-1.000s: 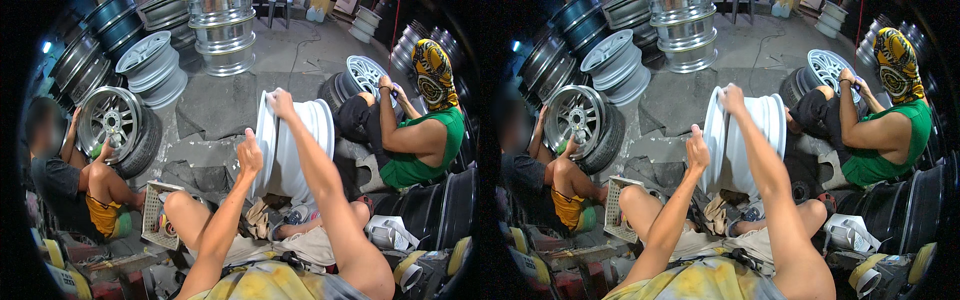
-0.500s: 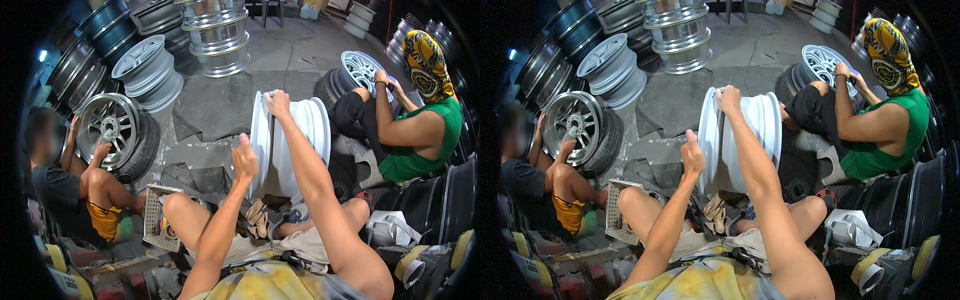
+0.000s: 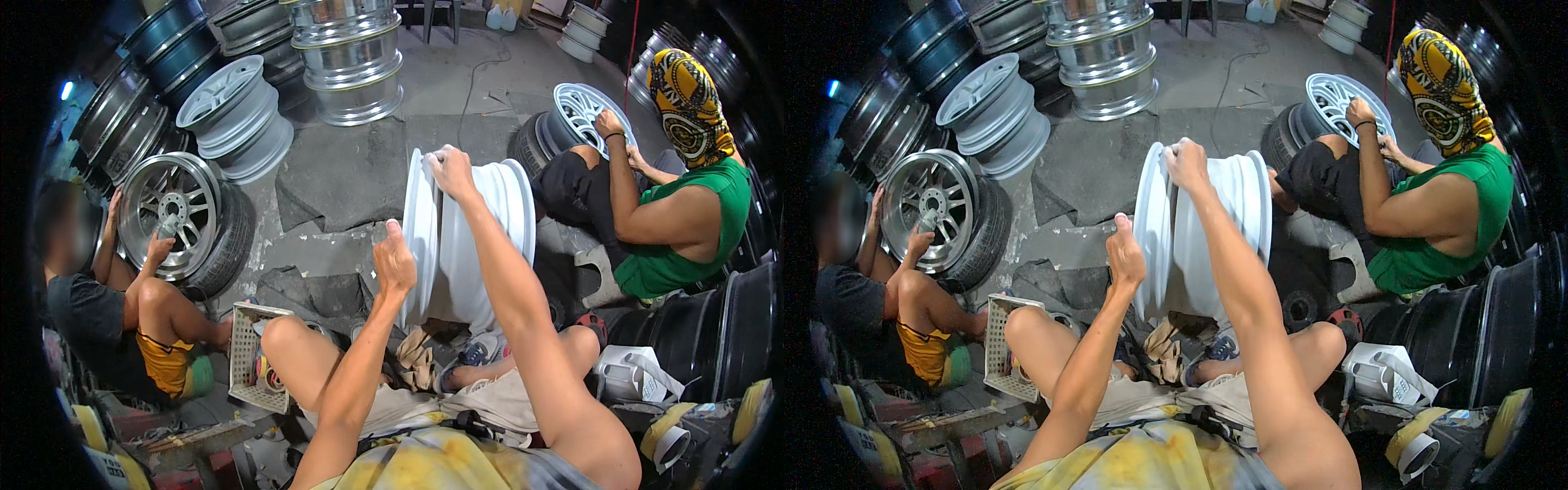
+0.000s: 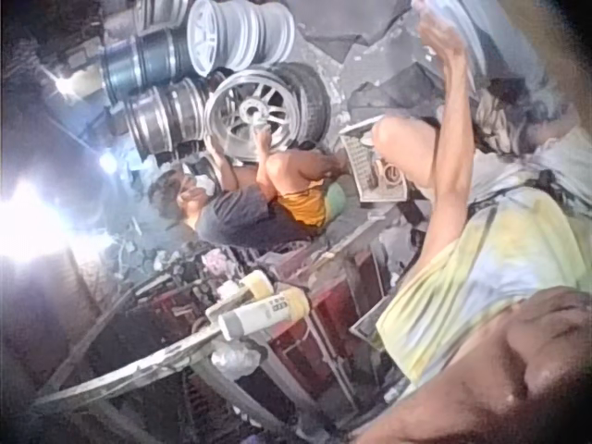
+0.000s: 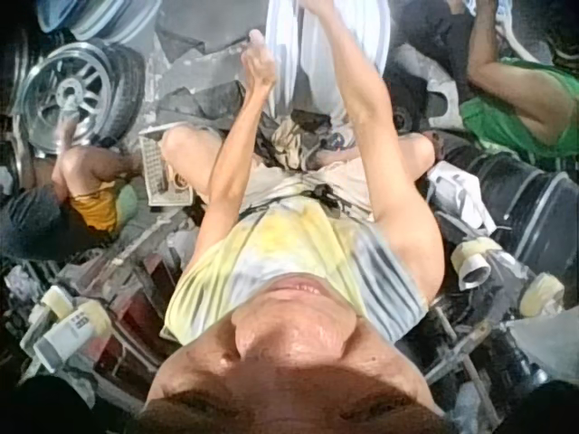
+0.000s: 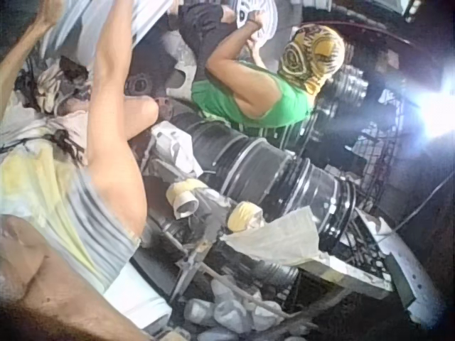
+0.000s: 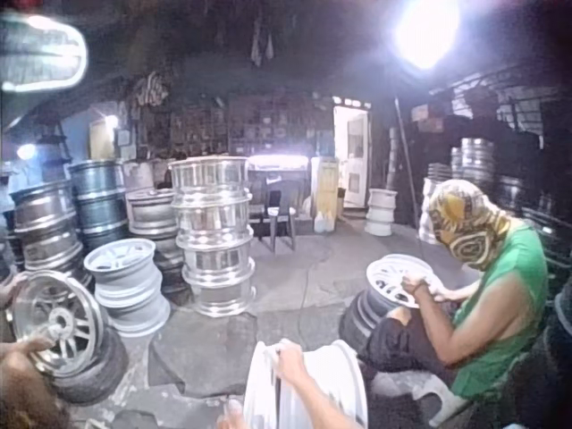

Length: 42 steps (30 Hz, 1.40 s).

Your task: The person sits on the floor and uses a sanding block to smooth the surface of a white car wheel rim. They rotate the wheel to access different areas, sanding the outer barrel and the inner face of the rim.

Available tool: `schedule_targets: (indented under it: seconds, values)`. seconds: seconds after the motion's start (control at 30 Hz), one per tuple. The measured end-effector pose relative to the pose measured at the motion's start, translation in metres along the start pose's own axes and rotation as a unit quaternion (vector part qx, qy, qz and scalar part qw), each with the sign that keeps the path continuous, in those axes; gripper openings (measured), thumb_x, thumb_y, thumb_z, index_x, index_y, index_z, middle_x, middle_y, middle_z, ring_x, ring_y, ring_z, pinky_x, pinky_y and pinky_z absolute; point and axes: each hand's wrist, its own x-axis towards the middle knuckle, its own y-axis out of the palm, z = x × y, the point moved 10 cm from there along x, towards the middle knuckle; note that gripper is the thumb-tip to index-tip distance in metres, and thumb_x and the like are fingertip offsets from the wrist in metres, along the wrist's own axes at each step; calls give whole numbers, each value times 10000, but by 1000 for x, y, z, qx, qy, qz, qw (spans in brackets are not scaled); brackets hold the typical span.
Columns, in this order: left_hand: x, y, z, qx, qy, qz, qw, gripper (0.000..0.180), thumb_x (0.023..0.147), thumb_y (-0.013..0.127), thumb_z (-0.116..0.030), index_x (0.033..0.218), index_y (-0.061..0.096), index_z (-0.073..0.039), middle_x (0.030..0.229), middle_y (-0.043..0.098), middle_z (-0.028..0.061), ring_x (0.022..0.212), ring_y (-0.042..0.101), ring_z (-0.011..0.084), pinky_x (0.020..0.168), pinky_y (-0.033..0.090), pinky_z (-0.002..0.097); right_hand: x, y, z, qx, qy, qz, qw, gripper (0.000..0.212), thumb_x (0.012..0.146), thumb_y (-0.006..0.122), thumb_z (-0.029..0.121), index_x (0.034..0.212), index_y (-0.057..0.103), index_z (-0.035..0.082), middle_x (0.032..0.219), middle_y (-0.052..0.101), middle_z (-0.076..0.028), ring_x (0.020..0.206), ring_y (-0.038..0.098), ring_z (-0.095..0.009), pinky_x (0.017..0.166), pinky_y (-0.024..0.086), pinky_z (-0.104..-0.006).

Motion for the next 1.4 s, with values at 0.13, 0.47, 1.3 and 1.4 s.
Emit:
schedule_targets:
  seconds: [0.13, 0.47, 1.3, 1.4]
  values:
    - [24, -19, 10, -33, -16, -52, 998, 824, 1069, 150, -533, 658, 547, 61, 588, 534, 267, 582, 502, 422, 629, 351, 526, -58, 13, 73, 104, 5, -71, 992, 196, 875, 659, 181, 895, 708, -7, 979, 662, -210, 928, 644, -405, 790, 502, -477]
    - [-39, -25, 21, -42, 10, -3, 999, 637, 1082, 210, -412, 673, 429, 24, 545, 377, 243, 516, 415, 394, 577, 295, 520, -4, 32, 30, 2, 47, -12, 999, 340, 922, 644, 327, 823, 745, 18, 914, 692, -194, 855, 676, -393, 755, 514, -458]
    - [-45, -33, 27, -39, -4, -4, 999, 641, 1089, 229, -388, 638, 399, 34, 550, 389, 270, 499, 418, 422, 553, 277, 530, 6, 48, 48, -4, 9, 40, 999, 289, 881, 692, 278, 816, 710, -3, 799, 665, -243, 807, 648, -449, 725, 507, -476]
    - [-23, -34, 33, -57, -22, -30, 998, 674, 1096, 192, -416, 629, 384, 31, 540, 375, 257, 485, 391, 401, 557, 272, 532, -109, -7, 154, 23, -113, -12, 993, 180, 823, 707, 83, 982, 711, 1, 1001, 622, -181, 909, 640, -378, 788, 527, -468]
